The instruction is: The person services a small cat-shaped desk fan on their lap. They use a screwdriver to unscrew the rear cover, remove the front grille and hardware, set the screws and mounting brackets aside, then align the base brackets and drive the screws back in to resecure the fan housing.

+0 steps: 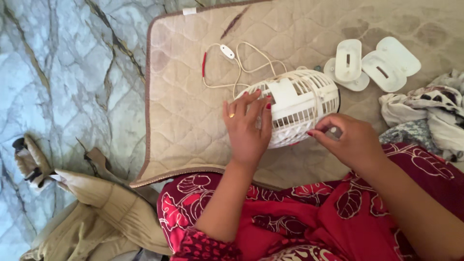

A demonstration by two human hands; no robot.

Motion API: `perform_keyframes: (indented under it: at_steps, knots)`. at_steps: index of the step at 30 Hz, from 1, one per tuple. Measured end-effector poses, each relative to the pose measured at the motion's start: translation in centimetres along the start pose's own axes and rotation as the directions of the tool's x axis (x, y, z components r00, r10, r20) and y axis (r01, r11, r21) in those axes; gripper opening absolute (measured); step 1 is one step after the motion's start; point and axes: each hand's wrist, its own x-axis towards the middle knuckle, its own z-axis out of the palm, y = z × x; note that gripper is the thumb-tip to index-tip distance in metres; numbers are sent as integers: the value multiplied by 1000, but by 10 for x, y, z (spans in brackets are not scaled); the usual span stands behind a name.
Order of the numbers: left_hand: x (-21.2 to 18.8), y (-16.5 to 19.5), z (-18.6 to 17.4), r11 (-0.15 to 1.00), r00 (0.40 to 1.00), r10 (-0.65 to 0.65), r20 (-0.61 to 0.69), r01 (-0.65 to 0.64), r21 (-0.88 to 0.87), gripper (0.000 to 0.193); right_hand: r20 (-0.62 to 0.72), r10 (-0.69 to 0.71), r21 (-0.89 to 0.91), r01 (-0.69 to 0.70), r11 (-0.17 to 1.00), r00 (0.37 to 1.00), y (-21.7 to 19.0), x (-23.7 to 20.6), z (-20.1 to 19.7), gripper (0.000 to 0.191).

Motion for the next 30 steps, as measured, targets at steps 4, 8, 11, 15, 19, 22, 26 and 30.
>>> perform_keyframes:
  at_steps: [4,8,11,15,19,22,26,30]
  knots:
    - [6,1,-1,999,997,51,-55,-50,15,40,-46,-39,74,42,996,998,17,9,-5,24]
    - [7,-14,-18,996,998,49,40,-46,-71,40,-105,175,156,-158,975,979,49,12,-15,21]
    - [13,-32,-32,963,993,78,94,-51,-266,40,-300,137,121,-104,987,944,76,33,-13,21]
    - [17,-38,-33,936,969,191,156,-131,-326,41,-351,7,146,47,988,936,100,63,11,19]
    - [21,-26,-21,954,951,223,217,-167,-248,40,-35,90,70,-87,994,995,110,71,30,21]
    - [26,-22,-18,983,968,128,215,-95,-159,41,69,212,75,-217,973,975,114,62,24,29]
    - [37,-36,-28,983,933,-9,360,75,-170,71,117,162,281,-189,941,980,105,42,6,41]
    - [45,-60,-38,945,852,101,514,78,-317,86,191,59,315,-118,942,980,89,37,-4,64]
